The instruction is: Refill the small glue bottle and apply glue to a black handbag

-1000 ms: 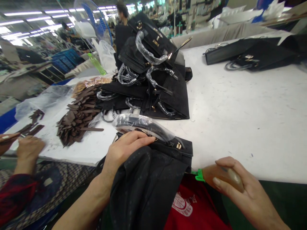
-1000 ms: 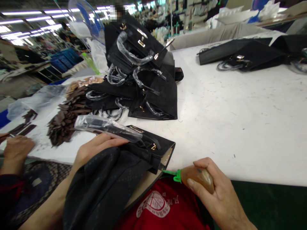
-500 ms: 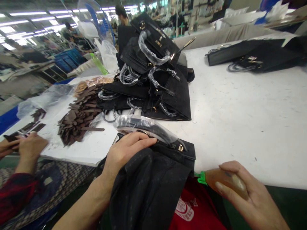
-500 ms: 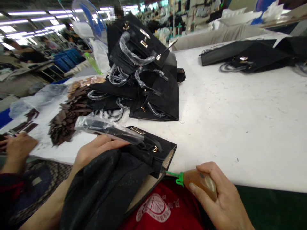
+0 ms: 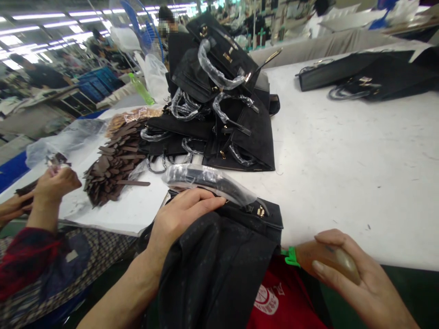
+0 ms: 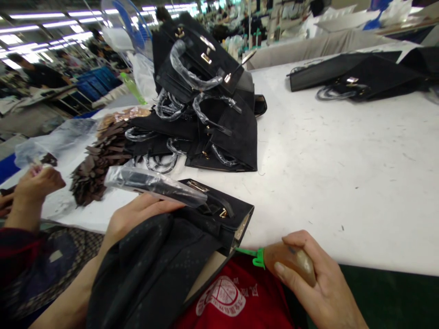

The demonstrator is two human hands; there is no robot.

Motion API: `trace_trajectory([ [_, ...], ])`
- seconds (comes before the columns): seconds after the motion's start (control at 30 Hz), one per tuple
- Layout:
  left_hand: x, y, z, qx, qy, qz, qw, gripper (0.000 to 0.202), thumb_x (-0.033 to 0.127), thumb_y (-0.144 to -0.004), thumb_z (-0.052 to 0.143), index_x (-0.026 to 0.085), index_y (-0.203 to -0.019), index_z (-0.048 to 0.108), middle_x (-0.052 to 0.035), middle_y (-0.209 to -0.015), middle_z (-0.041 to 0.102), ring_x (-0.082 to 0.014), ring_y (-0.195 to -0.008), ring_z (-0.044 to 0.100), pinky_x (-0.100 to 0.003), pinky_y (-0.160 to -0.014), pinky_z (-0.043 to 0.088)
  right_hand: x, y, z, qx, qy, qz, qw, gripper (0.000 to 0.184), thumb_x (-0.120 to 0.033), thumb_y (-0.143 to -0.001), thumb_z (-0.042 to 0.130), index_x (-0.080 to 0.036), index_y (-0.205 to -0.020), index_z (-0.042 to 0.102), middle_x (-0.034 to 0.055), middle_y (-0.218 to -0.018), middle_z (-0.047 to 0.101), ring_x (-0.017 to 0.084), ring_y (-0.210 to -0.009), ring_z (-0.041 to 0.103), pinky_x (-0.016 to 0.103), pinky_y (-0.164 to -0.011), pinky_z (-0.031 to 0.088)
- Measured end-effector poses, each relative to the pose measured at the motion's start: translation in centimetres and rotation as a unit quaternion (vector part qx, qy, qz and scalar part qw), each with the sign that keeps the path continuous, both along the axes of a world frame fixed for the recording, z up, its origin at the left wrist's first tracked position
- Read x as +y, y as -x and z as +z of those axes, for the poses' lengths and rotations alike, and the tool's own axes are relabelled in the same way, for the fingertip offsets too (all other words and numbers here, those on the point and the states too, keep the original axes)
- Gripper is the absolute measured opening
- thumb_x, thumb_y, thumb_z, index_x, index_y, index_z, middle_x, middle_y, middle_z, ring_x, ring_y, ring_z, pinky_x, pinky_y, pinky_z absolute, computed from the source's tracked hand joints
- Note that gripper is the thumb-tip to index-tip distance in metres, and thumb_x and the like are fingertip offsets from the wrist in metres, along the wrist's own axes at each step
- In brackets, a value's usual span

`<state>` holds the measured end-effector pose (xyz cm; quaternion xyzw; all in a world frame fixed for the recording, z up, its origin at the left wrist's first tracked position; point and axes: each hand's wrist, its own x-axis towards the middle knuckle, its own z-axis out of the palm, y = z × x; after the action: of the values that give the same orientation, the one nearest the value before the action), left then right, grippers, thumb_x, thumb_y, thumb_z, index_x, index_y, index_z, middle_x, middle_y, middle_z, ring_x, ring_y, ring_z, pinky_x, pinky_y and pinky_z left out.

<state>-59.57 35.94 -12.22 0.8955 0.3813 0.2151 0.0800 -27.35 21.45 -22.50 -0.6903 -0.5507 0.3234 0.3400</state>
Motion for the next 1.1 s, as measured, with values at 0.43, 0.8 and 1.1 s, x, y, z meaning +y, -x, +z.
trace_trajectory([
  [0.43,-0.1,-0.3,0.2,-0.011,0.023,0.023,0.999,0.031,0.033,-0.103,0.044,0.03,-0.119,0.07,-0.0021,-0.107,0.073,-0.019,-0.1,0.068,-0.031,-0.091,0.057,0.1,1.3,1.0,0.039,-0.02,-0.018,0.999,0.032,-0.052,-0.084,0.069,-0.028,-0.104,0.062,0.0007,-0.101,0.071,0.022,-0.088,0.072,0.02,-0.061,0.059],
  [0.8,-0.1,-0.3,0.1,-0.005,0.007,0.01,1.0,0.03,0.029,-0.104,0.043,0.03,-0.12,0.068,-0.0018,-0.112,0.072,-0.0199,-0.106,0.068,-0.031,-0.092,0.056,-0.6,0.9,1.1,0.094,0.065,-0.028,0.993,0.042,-0.058,-0.079,0.072,-0.029,-0.108,0.062,0.0011,-0.098,0.074,0.025,-0.083,0.072,0.024,-0.056,0.059],
  [1.1,-0.1,-0.3,-0.2,-0.011,-0.011,0.008,1.0,0.029,0.029,-0.105,0.042,0.03,-0.12,0.066,-0.0032,-0.112,0.071,-0.0203,-0.105,0.068,-0.033,-0.089,0.055,-0.5,2.1,2.4,0.106,0.087,-0.04,0.99,0.045,-0.062,-0.079,0.071,-0.028,-0.107,0.059,0.0009,-0.092,0.073,0.024,-0.078,0.071,0.026,-0.056,0.058],
])
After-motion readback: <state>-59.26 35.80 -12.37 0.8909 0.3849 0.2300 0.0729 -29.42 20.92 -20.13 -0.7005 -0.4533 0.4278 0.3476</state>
